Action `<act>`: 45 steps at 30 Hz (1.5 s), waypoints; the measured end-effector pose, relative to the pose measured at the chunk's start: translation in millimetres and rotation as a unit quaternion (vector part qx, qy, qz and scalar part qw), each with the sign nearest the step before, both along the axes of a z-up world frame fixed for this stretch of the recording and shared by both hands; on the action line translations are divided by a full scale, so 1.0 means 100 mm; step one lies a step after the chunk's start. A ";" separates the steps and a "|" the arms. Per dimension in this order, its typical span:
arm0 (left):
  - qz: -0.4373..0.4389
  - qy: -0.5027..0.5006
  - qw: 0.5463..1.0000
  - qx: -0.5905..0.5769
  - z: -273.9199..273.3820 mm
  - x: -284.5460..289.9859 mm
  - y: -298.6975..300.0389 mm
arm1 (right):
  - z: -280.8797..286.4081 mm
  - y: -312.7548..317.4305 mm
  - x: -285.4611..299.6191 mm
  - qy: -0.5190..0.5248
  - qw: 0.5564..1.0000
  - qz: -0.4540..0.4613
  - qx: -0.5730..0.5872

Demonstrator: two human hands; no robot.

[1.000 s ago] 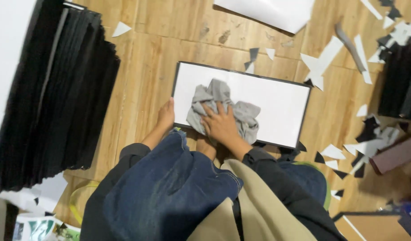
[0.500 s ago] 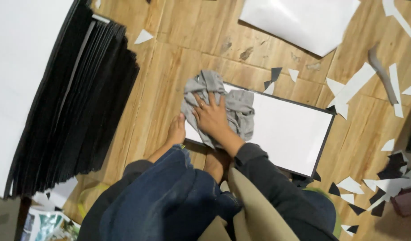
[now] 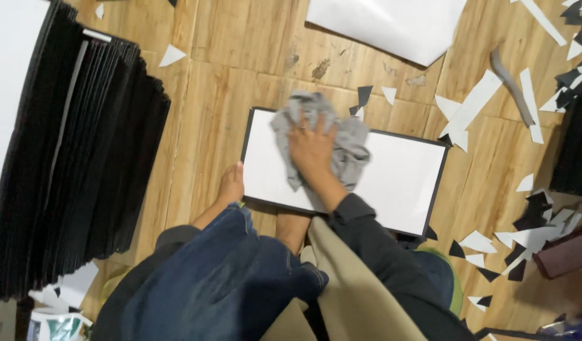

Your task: The person sits on a wooden floor and wipes the white pages of a photo album with a grey cloth. They flip through the pages, clean both sides, and handle the album repeatedly. The person also picks up and places down other albums and cardboard pieces during the process.

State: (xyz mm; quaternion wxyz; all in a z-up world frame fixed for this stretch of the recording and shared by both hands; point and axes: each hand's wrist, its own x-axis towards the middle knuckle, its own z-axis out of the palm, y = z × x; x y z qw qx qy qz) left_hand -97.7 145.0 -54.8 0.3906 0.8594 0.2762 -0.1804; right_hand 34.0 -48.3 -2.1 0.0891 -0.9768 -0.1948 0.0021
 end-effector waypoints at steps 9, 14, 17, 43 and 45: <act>-0.017 -0.023 1.000 0.009 -0.23 0.01 0.10 | -0.14 -1.65 -0.21 -0.094 0.985 -0.136 -0.042; -0.031 -0.029 0.999 0.019 -0.21 0.06 0.08 | -0.34 -2.33 -0.47 -0.094 0.971 -0.211 -0.069; -0.033 0.000 0.993 0.116 -0.61 0.02 0.16 | -0.35 -2.46 -0.66 -0.070 0.968 -0.236 -0.054; -0.453 -0.030 0.875 0.164 0.62 0.29 -1.13 | -0.03 -1.27 -1.43 -0.067 0.995 0.077 0.003; -0.452 -0.038 0.875 0.167 0.62 0.31 -1.14 | -0.10 -1.32 -1.46 -0.053 0.994 0.091 -0.011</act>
